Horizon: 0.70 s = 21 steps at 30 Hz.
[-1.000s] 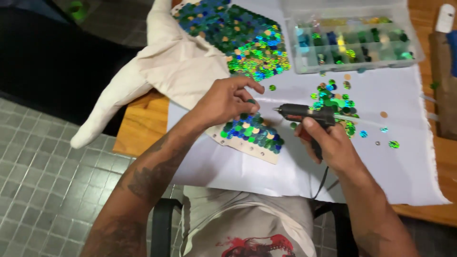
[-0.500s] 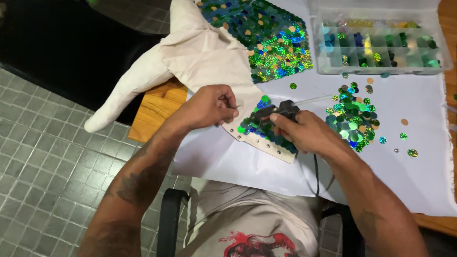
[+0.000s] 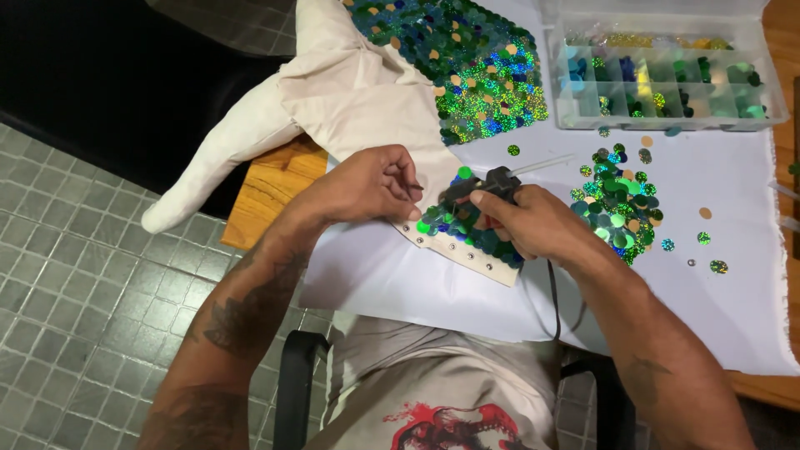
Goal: Decorating a white fabric piece by applying hot glue and attaching green sequins.
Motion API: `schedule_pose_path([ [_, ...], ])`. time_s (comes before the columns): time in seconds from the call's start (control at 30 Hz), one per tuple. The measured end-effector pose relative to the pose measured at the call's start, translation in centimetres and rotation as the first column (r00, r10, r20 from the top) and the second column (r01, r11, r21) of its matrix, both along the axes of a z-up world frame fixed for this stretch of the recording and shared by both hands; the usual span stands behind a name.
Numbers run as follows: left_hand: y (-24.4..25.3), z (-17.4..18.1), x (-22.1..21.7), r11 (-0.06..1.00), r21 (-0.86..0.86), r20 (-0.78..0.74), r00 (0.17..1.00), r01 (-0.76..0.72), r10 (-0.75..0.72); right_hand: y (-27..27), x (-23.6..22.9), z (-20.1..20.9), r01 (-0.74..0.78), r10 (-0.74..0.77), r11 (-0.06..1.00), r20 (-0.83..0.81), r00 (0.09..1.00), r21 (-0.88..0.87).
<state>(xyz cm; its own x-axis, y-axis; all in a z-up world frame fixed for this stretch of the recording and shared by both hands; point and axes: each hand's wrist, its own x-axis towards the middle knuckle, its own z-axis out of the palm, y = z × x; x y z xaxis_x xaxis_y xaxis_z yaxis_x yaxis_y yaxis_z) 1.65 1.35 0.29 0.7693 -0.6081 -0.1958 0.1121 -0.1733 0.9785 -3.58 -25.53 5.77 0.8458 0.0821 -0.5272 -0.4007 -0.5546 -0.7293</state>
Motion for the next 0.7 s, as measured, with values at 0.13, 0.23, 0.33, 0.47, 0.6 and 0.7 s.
schedule_pose_path([
  [0.13, -0.4, 1.7, -0.5, 0.998, -0.019, -0.029, 0.998, -0.061, 0.061, 0.0, -0.3, 1.0, 0.029, -0.029, 0.999, 0.015, 0.999, 0.016],
  [0.23, -0.8, 2.8, -1.0, 0.997, -0.015, -0.035, 0.997, -0.076, 0.075, 0.0, -0.7, 1.5, 0.051, -0.052, 0.996, 0.002, 0.999, 0.072],
  [0.33, -1.1, 2.1, -1.0, 0.994, 0.004, -0.014, 0.994, -0.107, 0.107, 0.3, -0.7, 1.9, 0.054, -0.055, 0.994, 0.005, 0.998, 0.093],
  [0.47, -1.9, 1.9, -0.5, 0.975, 0.196, 0.105, 0.991, -0.108, 0.088, 0.1, -0.3, 1.2, 0.037, -0.040, 0.993, 0.021, 0.999, 0.116],
  [0.6, -2.1, 2.2, -0.7, 0.944, 0.297, 0.196, 0.977, -0.142, 0.085, 0.2, -0.1, 0.9, -0.014, 0.014, 1.000, -0.010, 1.000, 0.007],
  [0.7, -2.1, 1.4, -0.9, 0.921, 0.357, 0.287, 0.957, -0.157, 0.052, 1.2, -0.1, 1.9, -0.023, 0.022, 0.999, -0.024, 0.999, -0.030],
])
